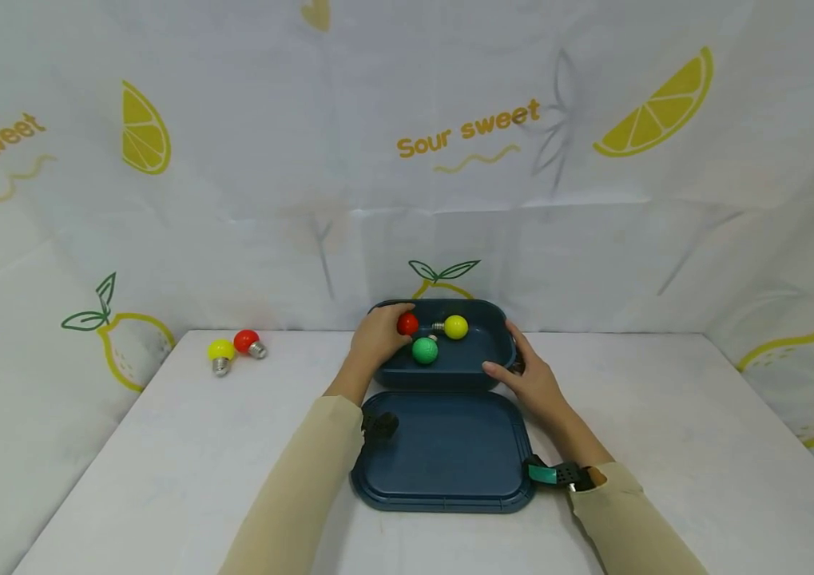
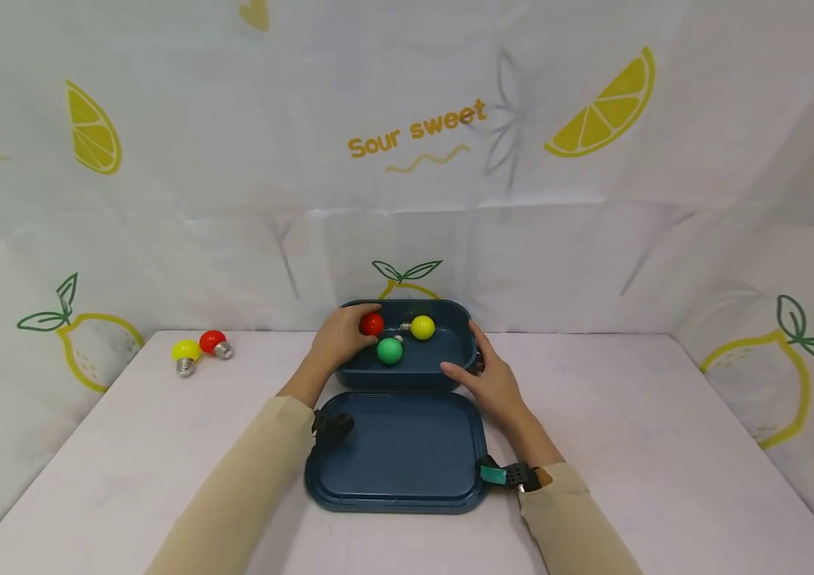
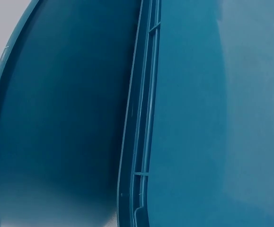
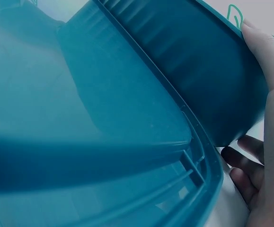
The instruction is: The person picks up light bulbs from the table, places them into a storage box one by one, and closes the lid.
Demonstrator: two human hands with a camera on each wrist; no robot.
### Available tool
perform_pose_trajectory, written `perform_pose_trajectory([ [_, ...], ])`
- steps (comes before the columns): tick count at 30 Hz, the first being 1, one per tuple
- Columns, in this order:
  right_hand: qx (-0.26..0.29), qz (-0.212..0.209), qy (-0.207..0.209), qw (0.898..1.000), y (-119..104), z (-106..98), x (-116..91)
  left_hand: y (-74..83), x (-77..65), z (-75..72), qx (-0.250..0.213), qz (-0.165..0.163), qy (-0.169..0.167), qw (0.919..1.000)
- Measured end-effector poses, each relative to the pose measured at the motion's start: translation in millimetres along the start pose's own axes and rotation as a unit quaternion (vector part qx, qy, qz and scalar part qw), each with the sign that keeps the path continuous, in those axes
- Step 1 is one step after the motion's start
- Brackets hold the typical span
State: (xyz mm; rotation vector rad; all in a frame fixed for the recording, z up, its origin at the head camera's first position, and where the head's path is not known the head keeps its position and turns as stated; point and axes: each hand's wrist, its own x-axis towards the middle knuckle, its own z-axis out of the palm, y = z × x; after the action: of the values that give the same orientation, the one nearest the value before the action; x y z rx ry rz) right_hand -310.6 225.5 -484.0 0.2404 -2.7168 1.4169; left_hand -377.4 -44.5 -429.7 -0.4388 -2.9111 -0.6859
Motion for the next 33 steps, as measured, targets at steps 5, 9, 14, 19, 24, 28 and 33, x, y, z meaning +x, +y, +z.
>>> perform_pose_trajectory([
  [5,-0.005,0.000,0.001,1.000,-0.4,-0.6,-1.0,0.1,0.1,0.9,0.005,0.009,0.004,0.9999],
  [9,0.002,-0.003,0.001,1.000,-1.7,-0.6,-2.2,-0.6,-0.3,1.1,0.004,0.018,0.006,0.9998],
  [14,0.011,-0.007,-0.001,1.000,-2.4,0.7,-3.2,-3.8,-1.9,-1.1,-0.013,0.027,0.005,0.9995],
  [19,0.004,-0.011,-0.002,1.000,-1.8,2.6,-2.3,-6.0,-3.3,-8.6,-0.034,0.026,-0.015,0.9990],
  [24,0.002,-0.002,0.002,1.000,-0.9,0.6,-1.7,-4.8,-5.4,-17.0,-0.030,0.031,-0.037,0.9984],
  [28,0.003,0.000,0.002,1.000,-1.6,-0.1,-1.4,-6.9,-10.1,-20.8,-0.023,0.041,-0.037,0.9982],
  [33,-0.007,0.002,0.002,1.000,-1.7,0.3,-1.4,-14.1,-20.3,-24.7,-0.053,0.048,-0.007,0.9974],
])
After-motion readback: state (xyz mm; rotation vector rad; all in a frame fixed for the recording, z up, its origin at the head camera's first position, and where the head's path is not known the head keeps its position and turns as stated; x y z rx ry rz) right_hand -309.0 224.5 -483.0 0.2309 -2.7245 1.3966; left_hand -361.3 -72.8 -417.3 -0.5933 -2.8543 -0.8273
